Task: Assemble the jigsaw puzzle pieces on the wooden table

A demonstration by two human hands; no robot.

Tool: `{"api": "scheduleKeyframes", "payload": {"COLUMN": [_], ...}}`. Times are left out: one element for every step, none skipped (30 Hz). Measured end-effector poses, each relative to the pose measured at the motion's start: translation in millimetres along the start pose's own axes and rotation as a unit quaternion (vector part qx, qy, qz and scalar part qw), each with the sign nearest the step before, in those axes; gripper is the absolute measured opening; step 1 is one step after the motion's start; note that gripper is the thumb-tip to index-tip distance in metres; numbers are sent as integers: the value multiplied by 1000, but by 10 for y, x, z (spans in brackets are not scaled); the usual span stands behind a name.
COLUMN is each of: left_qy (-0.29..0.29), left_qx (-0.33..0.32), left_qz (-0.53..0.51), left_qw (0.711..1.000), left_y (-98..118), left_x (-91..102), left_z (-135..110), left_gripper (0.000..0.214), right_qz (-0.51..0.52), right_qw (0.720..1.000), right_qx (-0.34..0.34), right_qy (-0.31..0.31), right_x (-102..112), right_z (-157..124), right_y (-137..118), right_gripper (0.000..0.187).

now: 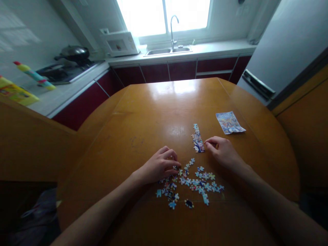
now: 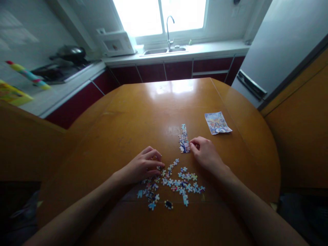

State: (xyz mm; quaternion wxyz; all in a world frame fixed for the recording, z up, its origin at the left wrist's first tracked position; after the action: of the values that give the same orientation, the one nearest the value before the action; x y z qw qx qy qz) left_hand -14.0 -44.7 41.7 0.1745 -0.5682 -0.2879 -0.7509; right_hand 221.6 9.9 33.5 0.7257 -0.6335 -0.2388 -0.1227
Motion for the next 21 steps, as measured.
{"api": "scheduleKeyframes", "payload": {"left_qy": [-2,-3,-3,-5,-8,-12,-15,-19,-22,-24,-26,-30,-33,-35,-33,-26,-13,6,25,46,63], "left_qx": [-1,1,4,7,10,14,18,22,25,26,26,22,17,17,21,32,52,75,91,112,129], "left_qz": [2,3,1,-3,-9,-18,-28,-39,-50,-63,-77,-94,-112,-129,-144,-153,-156,-155,-151,-144,-139], "left_qw": [1000,1000,1000,1000,1000,1000,999,999,998,997,996,995,993,991,989,987,986,985,984,982,980], "left_y": [19,32,41,47,52,56,59,63,69,75,83,92,98,92,70,29,-35,-113,-187,-273,-354], "left_x": [-12,-19,-24,-27,-29,-30,-29,-25,-16,-3,12,29,51,77,107,144,186,233,278,319,347], "left_z": [3,6,10,14,20,27,36,46,57,69,81,93,106,120,139,165,200,245,304,375,459], "left_gripper": [21,19,17,15,14,13,12,11,10,9,10,10,10,10,10,9,9,8,9,10,12], "right_qz": [2,4,5,6,6,6,6,7,8,9,10,12,14,16,18,20,20,20,18,16,14], "right_qw": [1000,1000,1000,1000,1000,1000,1000,1000,1000,1000,1000,1000,1000,1000,1000,1000,1000,1000,1000,1000,1000], "right_qx": [1,2,2,2,3,4,5,5,6,6,6,5,5,6,7,8,10,13,15,17,17], "right_qy": [-1,-1,-1,-1,-1,-1,-2,-1,0,0,0,0,-2,-3,-4,-4,-4,-4,-3,-1,0], "right_x": [-2,-2,-3,-4,-4,-5,-6,-6,-5,-6,-7,-10,-13,-17,-20,-22,-24,-26,-26,-25,-25], "right_z": [1,2,3,4,5,5,5,5,5,4,4,5,6,7,8,10,12,13,14,15,17], "right_y": [2,3,5,6,5,2,-2,-6,-11,-15,-20,-24,-29,-36,-42,-48,-54,-59,-63,-65,-65], "right_gripper": [22,22,22,22,22,22,22,22,22,22,22,22,22,21,21,21,21,20,20,20,20]}}
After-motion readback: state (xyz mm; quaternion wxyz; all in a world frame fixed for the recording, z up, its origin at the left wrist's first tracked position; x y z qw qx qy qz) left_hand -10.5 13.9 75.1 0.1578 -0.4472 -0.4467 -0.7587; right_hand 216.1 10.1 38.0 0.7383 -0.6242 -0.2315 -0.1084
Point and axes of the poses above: each hand's wrist, its own z-axis towards the middle knuckle, its own x-axis out of the back of the hand, y = z × x, the point moved 7 cm from there along z, towards the middle knuckle, and after that the axes turned 13 degrees about z, right-handed, at the moved point
